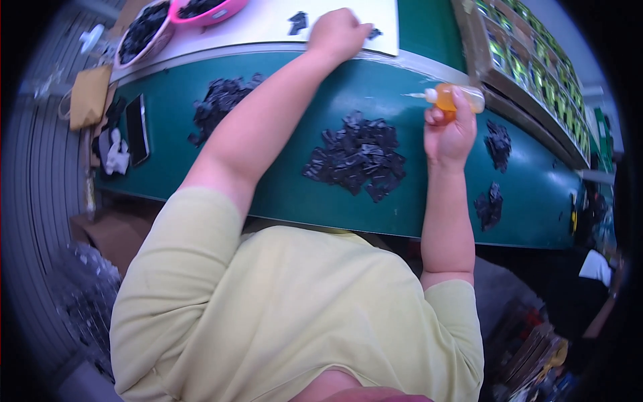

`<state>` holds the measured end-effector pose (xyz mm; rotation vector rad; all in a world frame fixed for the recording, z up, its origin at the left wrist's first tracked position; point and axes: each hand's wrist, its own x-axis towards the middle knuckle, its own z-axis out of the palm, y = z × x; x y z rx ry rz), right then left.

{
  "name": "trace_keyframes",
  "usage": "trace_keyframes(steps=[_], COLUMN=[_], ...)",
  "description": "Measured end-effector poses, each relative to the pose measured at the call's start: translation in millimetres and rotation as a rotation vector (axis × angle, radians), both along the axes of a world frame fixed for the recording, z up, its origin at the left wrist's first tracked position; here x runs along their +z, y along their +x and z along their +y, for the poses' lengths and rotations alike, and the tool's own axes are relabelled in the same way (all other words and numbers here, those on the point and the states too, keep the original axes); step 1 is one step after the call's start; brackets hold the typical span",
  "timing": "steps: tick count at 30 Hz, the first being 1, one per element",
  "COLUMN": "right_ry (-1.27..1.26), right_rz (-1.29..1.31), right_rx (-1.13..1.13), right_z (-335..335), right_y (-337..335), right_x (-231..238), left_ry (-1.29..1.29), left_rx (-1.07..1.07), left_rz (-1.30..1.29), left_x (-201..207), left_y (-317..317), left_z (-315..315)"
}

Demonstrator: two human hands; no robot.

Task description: The person assembles small plastic toy cars by applying glue from a bottle and attaching various plastic components by hand on a factory assembly line.

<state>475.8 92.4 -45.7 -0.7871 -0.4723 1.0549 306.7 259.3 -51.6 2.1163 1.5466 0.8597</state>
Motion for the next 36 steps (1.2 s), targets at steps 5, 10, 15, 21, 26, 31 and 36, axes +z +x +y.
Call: trace_keyframes(steps=[5, 10, 15, 21, 26, 31, 36], right_ry=[0.048, 0.035, 0.020, -0.024, -0.141, -0.025, 0.083], right_rz=[0.041, 0.014, -0.010, 0.075, 0.211, 0.512, 0.488], right_rx=[0.012, -0.019, -0.038, 0.047, 0.205, 0.441, 0.398], right_z=[3.6, 0.6, 1.3, 4.9, 8.7, 10.0, 0.0], right_y=[-4.9, -10.6, -10.7, -3.0, 0.0, 17.9, 25.5], right_x=[-3.4, 0.6, -4.0, -10.0, -4.8, -17.2, -3.2], left_ry=[-0.420, -0.488, -0.502, -0.442, -0.513, -0.460, -0.189], left_rx=[-0.323, -0.276, -0.241, -0.269, -0.221, -0.211, -0.250], left_rz=[0.158, 0.065, -0.004, 0.141, 0.011, -0.036, -0.175], left_x=[18.7, 10.7, 11.9, 10.1, 13.0, 4.6, 3.9], left_y=[-42.6, -44.1, -45.6, -46.7, -49.4, -55.4, -52.8], left_z=[-76.0, -103.0, -106.3, -107.1, -105.8, -106.5, -123.5])
